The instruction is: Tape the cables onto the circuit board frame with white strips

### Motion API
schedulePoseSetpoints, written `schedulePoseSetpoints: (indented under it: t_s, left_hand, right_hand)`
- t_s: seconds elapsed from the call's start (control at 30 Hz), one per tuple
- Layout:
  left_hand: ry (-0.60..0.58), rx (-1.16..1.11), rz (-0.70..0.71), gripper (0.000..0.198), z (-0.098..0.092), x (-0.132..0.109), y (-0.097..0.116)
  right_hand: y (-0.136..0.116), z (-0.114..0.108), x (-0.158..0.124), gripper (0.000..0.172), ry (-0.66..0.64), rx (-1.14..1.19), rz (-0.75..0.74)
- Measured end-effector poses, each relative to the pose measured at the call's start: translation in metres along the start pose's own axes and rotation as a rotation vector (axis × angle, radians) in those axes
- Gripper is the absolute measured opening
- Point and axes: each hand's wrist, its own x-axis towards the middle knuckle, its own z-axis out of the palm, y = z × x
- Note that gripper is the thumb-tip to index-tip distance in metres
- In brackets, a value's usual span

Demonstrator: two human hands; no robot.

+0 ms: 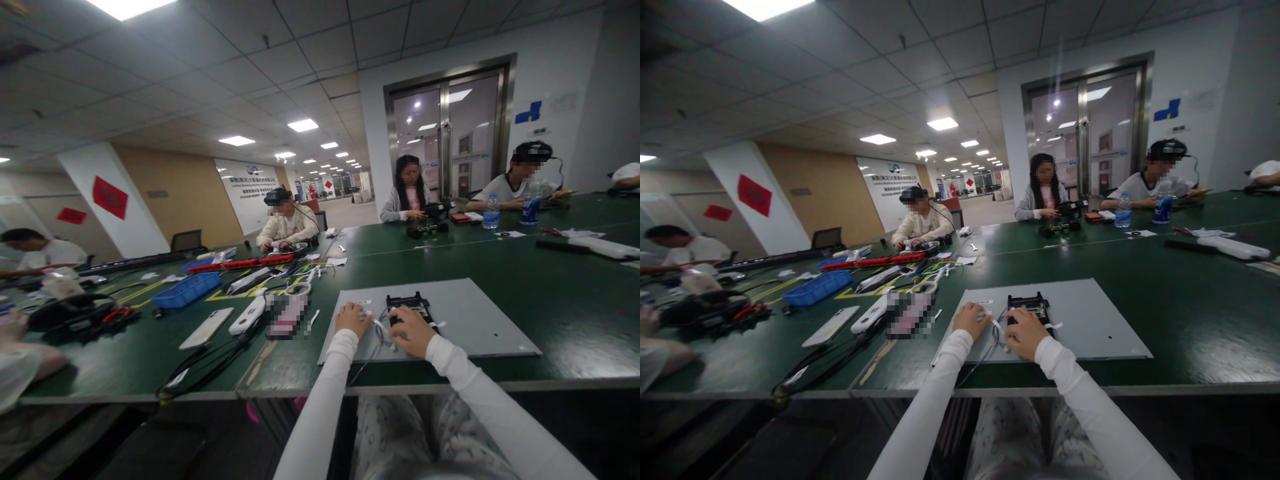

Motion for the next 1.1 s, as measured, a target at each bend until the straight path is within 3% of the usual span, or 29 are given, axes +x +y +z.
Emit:
schedulePoseSetpoints:
  t_s: [0.3, 0.47, 0.57, 0.7, 0.93, 1.0, 1.1]
  left_hand:
    - [0.019, -0.012, -0.004, 0.029, 0.002, 0.004, -0.003]
    - [0.043, 0.019, -0.011, 0.022, 0.004, 0.008, -0.002]
    - [-0.008, 0.033, -0.017, 0.023, 0.004, 0.014, -0.007]
    - [-0.129, 0.034, 0.034, 0.024, 0.002, 0.033, -0.019]
    - [-0.186, 0.041, 0.006, 0.029, 0.011, 0.068, -0.035]
    - [-0.181, 0.046, -0.016, 0.032, 0.017, 0.073, -0.037]
    - [-0.178, 0.057, -0.042, 0.036, 0.025, 0.080, -0.041]
  right_hand:
    - [-0.001, 0.001, 0.000, 0.011, 0.089, 0.039, -0.025]
    - [-0.002, -0.005, 0.001, 0.023, 0.177, 0.064, 0.010]
    - [0.007, -0.018, -0.001, 0.029, 0.246, 0.059, 0.072]
    - [0.055, -0.039, -0.010, 0.036, 0.230, -0.050, 0.294]
    - [0.177, -0.062, -0.053, 0.050, -0.075, -0.312, 1.010]
    - [0.196, -0.063, -0.061, 0.055, -0.073, -0.340, 1.074]
    - [0.207, -0.064, -0.065, 0.054, -0.037, -0.398, 1.052]
